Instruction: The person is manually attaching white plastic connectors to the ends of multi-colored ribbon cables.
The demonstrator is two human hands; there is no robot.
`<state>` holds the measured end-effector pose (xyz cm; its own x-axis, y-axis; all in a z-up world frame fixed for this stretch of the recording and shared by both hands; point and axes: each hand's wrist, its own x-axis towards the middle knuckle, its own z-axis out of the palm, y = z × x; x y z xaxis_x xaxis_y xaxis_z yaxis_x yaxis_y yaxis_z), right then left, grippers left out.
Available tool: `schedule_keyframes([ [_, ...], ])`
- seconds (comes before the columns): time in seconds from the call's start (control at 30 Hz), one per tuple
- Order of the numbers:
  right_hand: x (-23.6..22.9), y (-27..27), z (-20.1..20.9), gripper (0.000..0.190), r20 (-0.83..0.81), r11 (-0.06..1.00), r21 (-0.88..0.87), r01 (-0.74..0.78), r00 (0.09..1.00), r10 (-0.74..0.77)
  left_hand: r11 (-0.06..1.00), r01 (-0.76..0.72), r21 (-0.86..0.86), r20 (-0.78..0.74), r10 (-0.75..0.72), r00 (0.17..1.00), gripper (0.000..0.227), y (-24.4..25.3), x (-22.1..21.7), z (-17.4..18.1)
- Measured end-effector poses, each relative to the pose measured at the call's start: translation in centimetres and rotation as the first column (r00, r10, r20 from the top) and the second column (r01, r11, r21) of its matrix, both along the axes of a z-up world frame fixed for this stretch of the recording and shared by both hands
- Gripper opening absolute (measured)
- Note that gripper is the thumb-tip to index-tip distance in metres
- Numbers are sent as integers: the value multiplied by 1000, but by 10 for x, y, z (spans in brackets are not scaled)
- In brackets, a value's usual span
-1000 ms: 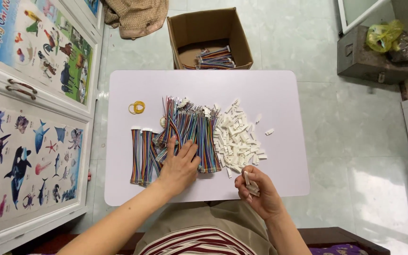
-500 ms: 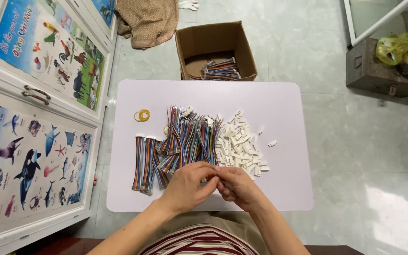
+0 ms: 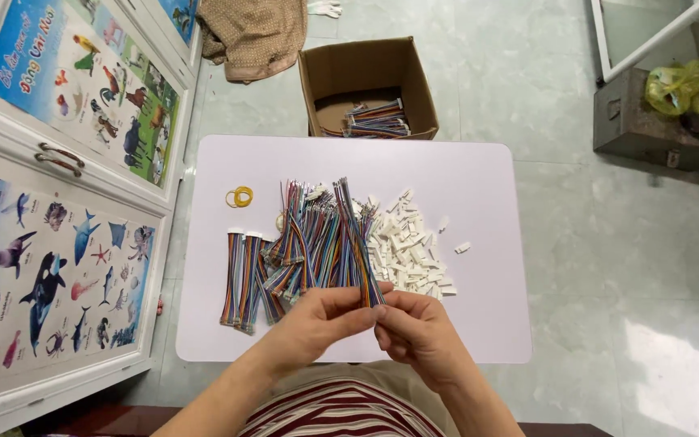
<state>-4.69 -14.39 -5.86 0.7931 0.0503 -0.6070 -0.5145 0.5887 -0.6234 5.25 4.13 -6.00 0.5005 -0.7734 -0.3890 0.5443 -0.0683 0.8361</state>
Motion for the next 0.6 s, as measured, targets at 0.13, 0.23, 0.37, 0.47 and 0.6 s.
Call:
schedule_keyframes([
  [0.13, 7, 14, 13, 16, 15, 986, -169, 7, 1000, -5, 995, -83, -59, -19, 82, 996, 43, -4, -4, 10],
  [0.23, 2, 19, 13, 19, 28, 957, -292, 8, 1000, 1, 985, -169, -32, -65, 167, 984, 34, -2, -9, 11],
  [0.37, 9, 26, 23, 20, 110, 916, -401, 20, 994, 27, 978, -210, 5, 9, 210, 978, 29, -2, -6, 24],
  [0.47, 7, 29, 28, 19, 92, 900, -435, 11, 995, 33, 974, -228, 21, -24, 228, 973, 29, 0, 5, 35],
  [0.6, 4, 26, 33, 18, 35, 925, -380, -1, 999, 15, 950, -310, -36, -160, 301, 940, 29, -11, 23, 63],
])
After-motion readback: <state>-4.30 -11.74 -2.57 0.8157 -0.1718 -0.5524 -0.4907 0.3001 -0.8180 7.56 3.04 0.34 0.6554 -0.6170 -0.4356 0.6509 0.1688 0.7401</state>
